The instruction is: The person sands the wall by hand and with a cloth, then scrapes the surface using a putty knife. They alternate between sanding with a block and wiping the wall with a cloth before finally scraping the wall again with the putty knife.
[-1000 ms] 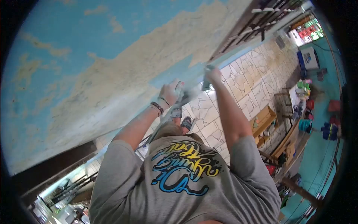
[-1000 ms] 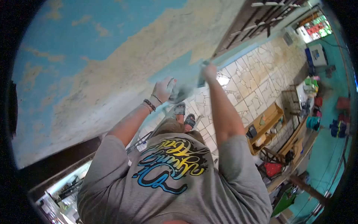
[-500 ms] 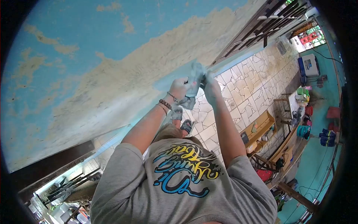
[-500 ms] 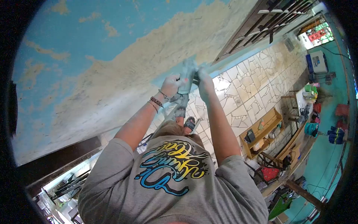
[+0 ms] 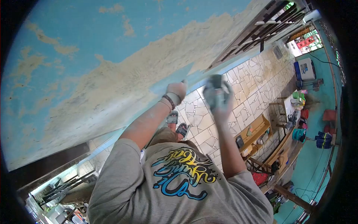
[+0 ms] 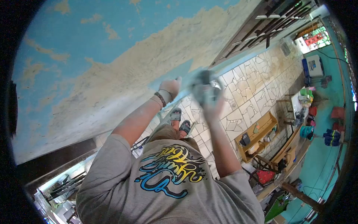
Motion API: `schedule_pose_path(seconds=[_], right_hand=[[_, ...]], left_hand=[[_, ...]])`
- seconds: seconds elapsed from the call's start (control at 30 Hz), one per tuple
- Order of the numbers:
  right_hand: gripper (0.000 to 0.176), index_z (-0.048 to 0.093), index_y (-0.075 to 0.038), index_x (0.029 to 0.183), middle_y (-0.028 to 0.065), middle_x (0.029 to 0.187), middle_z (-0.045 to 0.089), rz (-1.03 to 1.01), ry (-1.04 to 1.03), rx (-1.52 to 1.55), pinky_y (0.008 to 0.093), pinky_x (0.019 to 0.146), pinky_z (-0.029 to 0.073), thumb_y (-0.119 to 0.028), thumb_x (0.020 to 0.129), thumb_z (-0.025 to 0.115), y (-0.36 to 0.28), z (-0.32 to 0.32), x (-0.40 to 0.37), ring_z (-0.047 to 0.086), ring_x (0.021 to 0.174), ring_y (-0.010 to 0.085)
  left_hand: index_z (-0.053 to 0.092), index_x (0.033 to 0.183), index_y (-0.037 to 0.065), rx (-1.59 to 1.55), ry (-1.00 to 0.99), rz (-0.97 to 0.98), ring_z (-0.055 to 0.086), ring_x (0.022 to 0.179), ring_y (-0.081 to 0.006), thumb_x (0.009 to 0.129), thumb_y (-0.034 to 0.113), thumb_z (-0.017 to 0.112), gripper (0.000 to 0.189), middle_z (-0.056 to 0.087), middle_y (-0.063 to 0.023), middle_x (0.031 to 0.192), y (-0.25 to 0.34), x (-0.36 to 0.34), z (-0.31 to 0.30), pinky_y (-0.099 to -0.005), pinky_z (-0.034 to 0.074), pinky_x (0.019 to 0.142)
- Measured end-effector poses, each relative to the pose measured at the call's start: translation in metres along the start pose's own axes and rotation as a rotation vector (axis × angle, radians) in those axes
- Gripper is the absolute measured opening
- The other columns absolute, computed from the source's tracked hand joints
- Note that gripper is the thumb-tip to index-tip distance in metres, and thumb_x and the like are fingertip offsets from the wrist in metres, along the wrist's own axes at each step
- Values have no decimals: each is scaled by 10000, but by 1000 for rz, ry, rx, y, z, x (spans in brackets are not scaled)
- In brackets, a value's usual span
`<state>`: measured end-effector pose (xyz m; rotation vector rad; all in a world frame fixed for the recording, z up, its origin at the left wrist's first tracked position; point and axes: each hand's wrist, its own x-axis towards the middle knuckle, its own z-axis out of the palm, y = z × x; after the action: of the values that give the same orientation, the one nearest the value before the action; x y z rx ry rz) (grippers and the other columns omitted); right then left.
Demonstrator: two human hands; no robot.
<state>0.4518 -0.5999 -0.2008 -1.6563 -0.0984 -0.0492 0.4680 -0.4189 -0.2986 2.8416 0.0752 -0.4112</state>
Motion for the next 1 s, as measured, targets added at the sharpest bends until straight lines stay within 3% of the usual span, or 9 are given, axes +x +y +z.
schedule_pose_path(seconds=[0.1,0.23,0.3,0.43,0.5,0.57,0.67,0.9,1.0], right_hand=[[277,654,-12,1018,217,887,678,-828,-260,-745,476,774,517,-258,893,631,89,15,10,669,855,387],[313,699,-56,1017,167,943,714,174,-185,-719,406,738,531,-313,952,532,68,5,54,697,812,319],[322,696,-44,1048,167,935,713,29,-286,-309,389,792,542,-304,946,537,19,44,7,701,829,307],[286,682,-19,1032,161,922,711,-530,-355,-587,383,871,531,-258,911,583,63,91,-38,698,842,322],[240,685,-31,968,158,893,701,173,-765,-794,446,988,468,-244,875,623,17,73,0,687,842,341],[243,666,-49,979,179,926,690,257,-803,-784,471,1018,441,-253,851,641,21,74,12,680,843,342],[310,634,-64,1083,215,994,672,-520,-933,-840,456,926,490,-295,877,630,6,89,-34,671,859,354],[307,655,-111,1059,155,883,705,281,-562,-715,420,722,538,-365,937,533,89,24,42,690,853,318],[305,584,-92,1121,203,968,679,-278,-322,-586,419,837,508,-148,823,617,91,48,1,648,934,396]], left_hand=[[621,1160,70,183,105,303,689,913,-307,877,143,513,312,718,-134,906,32,6,11,-475,473,868],[692,1080,128,419,-283,343,636,1088,-294,949,220,453,288,700,-123,1107,20,-10,5,-605,318,1044],[679,1100,121,415,-268,307,619,1109,-288,954,221,443,295,686,-124,1130,9,-11,16,-594,304,1057],[653,1140,107,412,-223,293,585,1151,-276,964,222,424,310,657,-127,1177,3,-13,45,-571,275,1085],[640,1160,100,431,-223,285,568,1172,-269,969,223,414,319,642,-128,1200,3,-17,54,-560,260,1098],[627,1180,94,432,-225,277,551,1193,-263,974,223,405,329,628,-130,1223,0,-21,56,-548,245,1112],[607,1209,83,428,-207,275,526,1224,-254,981,224,391,344,606,-132,1258,-1,-23,62,-531,223,1133],[582,1248,57,447,5,212,496,1263,-249,989,228,370,375,574,-134,1309,-8,-41,86,-499,198,1165],[602,1235,53,-75,344,267,516,1243,-305,977,244,390,385,595,-147,1290,-37,4,144,-508,226,1152]])
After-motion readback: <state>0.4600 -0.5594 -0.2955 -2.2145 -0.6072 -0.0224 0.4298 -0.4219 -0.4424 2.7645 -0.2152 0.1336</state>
